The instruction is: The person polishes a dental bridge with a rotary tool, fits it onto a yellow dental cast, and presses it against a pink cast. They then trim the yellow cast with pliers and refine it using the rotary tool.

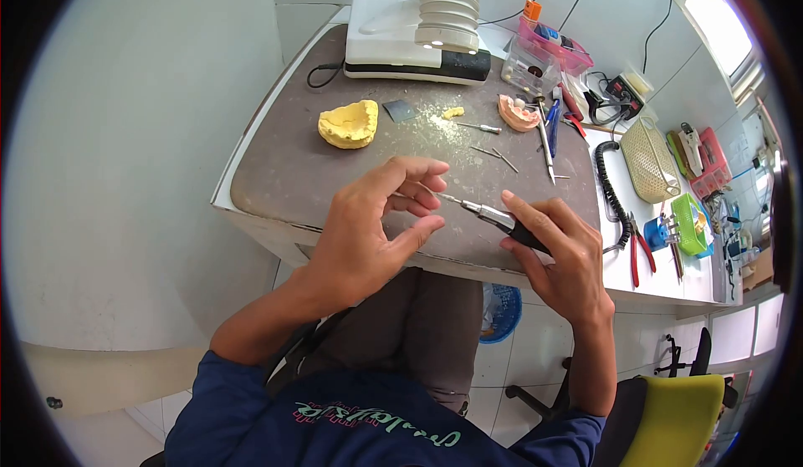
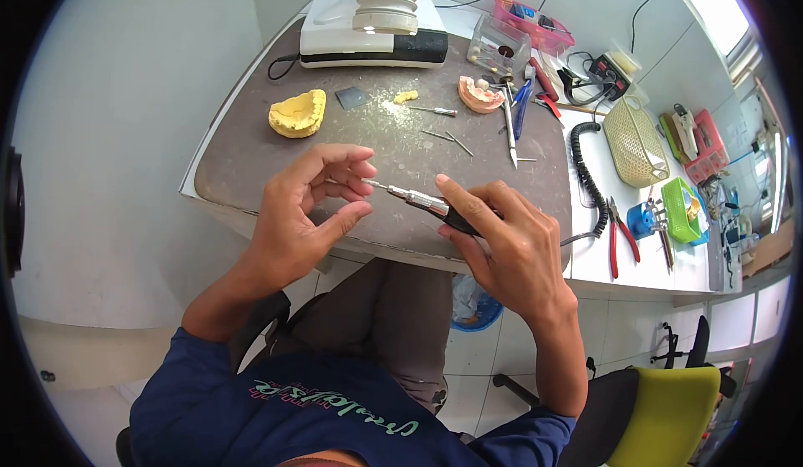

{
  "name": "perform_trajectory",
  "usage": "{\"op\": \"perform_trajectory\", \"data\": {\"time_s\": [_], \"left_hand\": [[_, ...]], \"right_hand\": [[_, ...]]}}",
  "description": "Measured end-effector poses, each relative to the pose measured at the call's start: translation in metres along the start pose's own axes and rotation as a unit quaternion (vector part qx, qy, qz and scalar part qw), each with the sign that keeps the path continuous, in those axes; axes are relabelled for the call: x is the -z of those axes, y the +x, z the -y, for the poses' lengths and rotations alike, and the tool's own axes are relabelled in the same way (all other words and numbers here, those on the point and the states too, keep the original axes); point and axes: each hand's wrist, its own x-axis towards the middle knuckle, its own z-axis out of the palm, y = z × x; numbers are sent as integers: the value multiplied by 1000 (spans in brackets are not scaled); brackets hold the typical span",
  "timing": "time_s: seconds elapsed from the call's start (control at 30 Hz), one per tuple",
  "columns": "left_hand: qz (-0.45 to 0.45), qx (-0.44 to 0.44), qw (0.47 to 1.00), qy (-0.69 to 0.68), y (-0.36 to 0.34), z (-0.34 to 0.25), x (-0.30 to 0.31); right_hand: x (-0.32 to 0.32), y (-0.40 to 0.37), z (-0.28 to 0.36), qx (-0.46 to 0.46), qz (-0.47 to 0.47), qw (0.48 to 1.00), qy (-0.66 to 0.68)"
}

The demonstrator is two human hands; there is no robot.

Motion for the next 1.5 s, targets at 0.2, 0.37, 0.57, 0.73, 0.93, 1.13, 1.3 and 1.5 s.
{"op": "perform_trajectory", "data": {"time_s": [0.2, 0.37, 0.57, 0.73, 0.93, 1.13, 1.3, 1.5], "left_hand": [[-43, 131, 909, -393, -9, -10, -69], [9, -5, 945, -327, 9, -1, -129], [31, 50, 873, -485, 16, -13, -138], [92, -2, 899, -429, 22, -14, -124], [149, -118, 954, -230, 44, -12, -96], [135, -318, 938, 41, 66, -17, -70], [144, -485, 832, 229, 74, -18, -69], [136, -289, 888, 332, 79, -9, -8]], "right_hand": [[13, 15, 13, -40, -38, 996, 68], [18, 30, 28, -93, -38, 994, 53], [27, 31, 22, -130, -36, 982, 131], [48, 17, 9, -205, 70, 904, 368], [37, -23, 9, -147, -343, 907, 198], [13, -65, 39, -194, 40, 756, 623], [-9, -35, 56, -249, 127, 584, 762], [-6, 10, 35, -174, 194, 636, 726]]}}
